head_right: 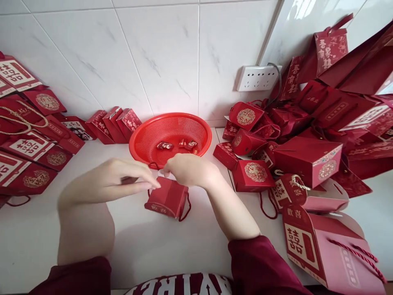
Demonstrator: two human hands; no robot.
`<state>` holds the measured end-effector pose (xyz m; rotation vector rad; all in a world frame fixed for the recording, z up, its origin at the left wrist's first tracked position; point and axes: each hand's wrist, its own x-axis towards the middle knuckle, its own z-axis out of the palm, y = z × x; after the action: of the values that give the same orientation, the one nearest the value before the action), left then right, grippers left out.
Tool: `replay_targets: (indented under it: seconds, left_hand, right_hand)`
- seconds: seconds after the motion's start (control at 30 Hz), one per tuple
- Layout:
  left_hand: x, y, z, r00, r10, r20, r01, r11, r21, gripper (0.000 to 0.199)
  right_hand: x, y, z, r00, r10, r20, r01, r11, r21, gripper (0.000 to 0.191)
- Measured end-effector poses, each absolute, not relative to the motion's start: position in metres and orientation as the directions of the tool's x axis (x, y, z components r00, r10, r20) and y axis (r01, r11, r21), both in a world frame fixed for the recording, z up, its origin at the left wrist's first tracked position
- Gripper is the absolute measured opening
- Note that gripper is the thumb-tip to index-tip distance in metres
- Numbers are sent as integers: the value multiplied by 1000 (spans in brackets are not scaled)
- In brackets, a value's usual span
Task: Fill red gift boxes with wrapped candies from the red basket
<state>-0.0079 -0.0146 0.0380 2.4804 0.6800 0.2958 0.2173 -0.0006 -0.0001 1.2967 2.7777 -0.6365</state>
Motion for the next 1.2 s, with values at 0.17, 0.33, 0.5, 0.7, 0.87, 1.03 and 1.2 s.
replay_targets:
  seconds: [0.17,0.33,0.5,0.7,0.87,1.03,1.2]
  left_hand:
    - [7,-6,-5,873,483,-63,442,-729,523,28]
    - [-1,-20,-30,892,449,-50,412,-764,496,16]
    - [4,-43,-42,906,421,-38,380,-775,505,20]
    - [8,-68,-60,821,570,39,477,-721,503,45]
    - [4,-69,-83,828,527,192,398,-793,462,56]
    - [5,-63,-98,824,471,314,314,-842,440,63]
    - [8,-61,-110,839,358,409,237,-918,318,53]
  right_hand:
    - [212,6,-9,-689,714,-128,709,625,-326,47]
    - [208,4,-10,-672,727,-137,724,608,-324,44]
    - [205,-2,-10,-596,774,-213,799,544,-256,37]
    - [213,-6,-10,-543,789,-287,839,503,-206,32]
    - [213,-2,-16,-540,760,-361,842,498,-210,26]
    - [214,-8,-21,-544,779,-311,834,464,-298,30]
    - [221,-25,-41,-559,806,-195,788,442,-429,50]
